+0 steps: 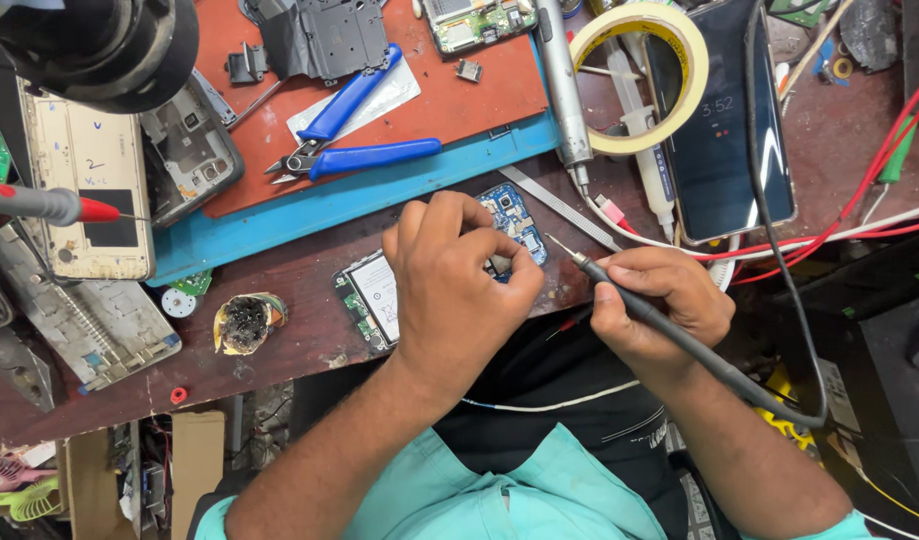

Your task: The person disassembles a smartphone, removes the battery, and uses a hot air gun and soldering iron to work on the motherboard. They then reassemble the phone and test it by navigating the touchscreen interface.

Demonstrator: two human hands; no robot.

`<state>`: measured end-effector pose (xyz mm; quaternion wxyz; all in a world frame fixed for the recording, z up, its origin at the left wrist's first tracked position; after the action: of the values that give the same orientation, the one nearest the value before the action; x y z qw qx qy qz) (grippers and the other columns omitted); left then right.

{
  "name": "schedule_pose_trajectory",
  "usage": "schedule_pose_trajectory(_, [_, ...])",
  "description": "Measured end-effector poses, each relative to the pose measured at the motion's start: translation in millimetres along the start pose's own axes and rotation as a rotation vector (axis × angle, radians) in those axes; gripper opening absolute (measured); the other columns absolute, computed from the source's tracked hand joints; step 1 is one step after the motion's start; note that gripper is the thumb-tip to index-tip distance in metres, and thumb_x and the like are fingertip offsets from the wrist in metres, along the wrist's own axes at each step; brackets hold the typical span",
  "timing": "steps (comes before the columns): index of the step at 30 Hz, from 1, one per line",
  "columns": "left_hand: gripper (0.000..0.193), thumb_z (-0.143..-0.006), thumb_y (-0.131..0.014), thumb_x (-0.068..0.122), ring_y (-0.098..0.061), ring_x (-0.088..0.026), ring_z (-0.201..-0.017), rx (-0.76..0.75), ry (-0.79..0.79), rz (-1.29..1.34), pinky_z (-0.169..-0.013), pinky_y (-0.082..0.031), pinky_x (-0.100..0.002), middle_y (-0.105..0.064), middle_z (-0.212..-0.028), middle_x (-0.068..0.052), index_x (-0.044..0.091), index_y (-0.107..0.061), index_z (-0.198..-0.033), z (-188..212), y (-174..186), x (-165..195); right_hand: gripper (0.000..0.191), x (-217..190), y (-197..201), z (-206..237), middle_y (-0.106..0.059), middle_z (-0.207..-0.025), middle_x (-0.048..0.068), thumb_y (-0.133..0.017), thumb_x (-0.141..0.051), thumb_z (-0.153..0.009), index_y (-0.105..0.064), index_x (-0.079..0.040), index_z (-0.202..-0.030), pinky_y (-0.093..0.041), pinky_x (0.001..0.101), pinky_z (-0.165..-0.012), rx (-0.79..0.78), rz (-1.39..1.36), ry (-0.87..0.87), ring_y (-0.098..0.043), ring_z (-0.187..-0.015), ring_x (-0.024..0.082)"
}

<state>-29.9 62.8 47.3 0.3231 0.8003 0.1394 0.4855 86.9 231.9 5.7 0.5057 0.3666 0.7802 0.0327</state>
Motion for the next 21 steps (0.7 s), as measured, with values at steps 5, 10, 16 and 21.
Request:
schedule_pose_trajectory(5, [0.008,-0.070,-0.079,0.011,-0.054,-0.025,-0.097,0.005,0.006,0.003,-0.089,-0.038,-0.044,-0.060,-0.095,-0.002,0.011,-0.071,-0.069,2.9,-0.3,0.2,0.017,0.5,1.6,1.4,-0.072,-0.103,0.015,-0.077,0.000,-0.088,-0.064,0.000,-0.099,-0.062,0.0282,-0.080,-0.015,-0.001,-0.021,-0.075,-0.088,0.021])
schedule_pose_trajectory(10, [0.009,-0.071,-0.080,0.010,-0.054,-0.025,-0.097,-0.002,0.018,0.026,-0.089,-0.038,-0.043,-0.060,-0.096,-0.002,0.011,-0.071,-0.072,4.3,0.9,1.3,0.018,-1.2,3.2,1.3,-0.073,-0.102,0.015,-0.077,0.001,-0.087,-0.063,0.000,-0.098,-0.062,0.0282,-0.079,-0.023,0.008,-0.016,-0.074,-0.088,0.020])
schedule_pose_trajectory(16, [0.020,-0.073,-0.080,0.008,-0.054,-0.024,-0.096,-0.021,0.051,0.074,-0.088,-0.038,-0.042,-0.059,-0.095,-0.001,0.012,-0.063,-0.081,2.9,2.9,-0.7,0.017,-2.3,3.6,1.3,-0.073,-0.101,0.016,-0.077,0.000,-0.089,-0.063,0.000,-0.098,-0.061,0.0273,-0.078,-0.024,-0.009,-0.024,-0.074,-0.087,0.020])
schedule_pose_trajectory(21, [0.034,-0.071,-0.080,0.007,-0.055,-0.027,-0.096,-0.038,0.136,0.095,-0.087,-0.037,-0.043,-0.056,-0.091,-0.003,0.010,-0.053,-0.091,0.4,0.2,-5.0,0.017,-2.5,4.0,0.6,-0.073,-0.101,0.017,-0.077,0.000,-0.089,-0.063,0.001,-0.098,-0.062,0.0276,-0.077,-0.028,-0.001,-0.017,-0.075,-0.086,0.021])
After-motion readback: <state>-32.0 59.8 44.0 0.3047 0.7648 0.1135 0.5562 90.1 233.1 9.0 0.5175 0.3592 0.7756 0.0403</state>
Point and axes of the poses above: each hand's wrist, its own z-axis away from the middle knuckle, its own y-axis out of the back of the hand, x = y × z, the point moved 6 cm from there along -z, towards the middle knuckle
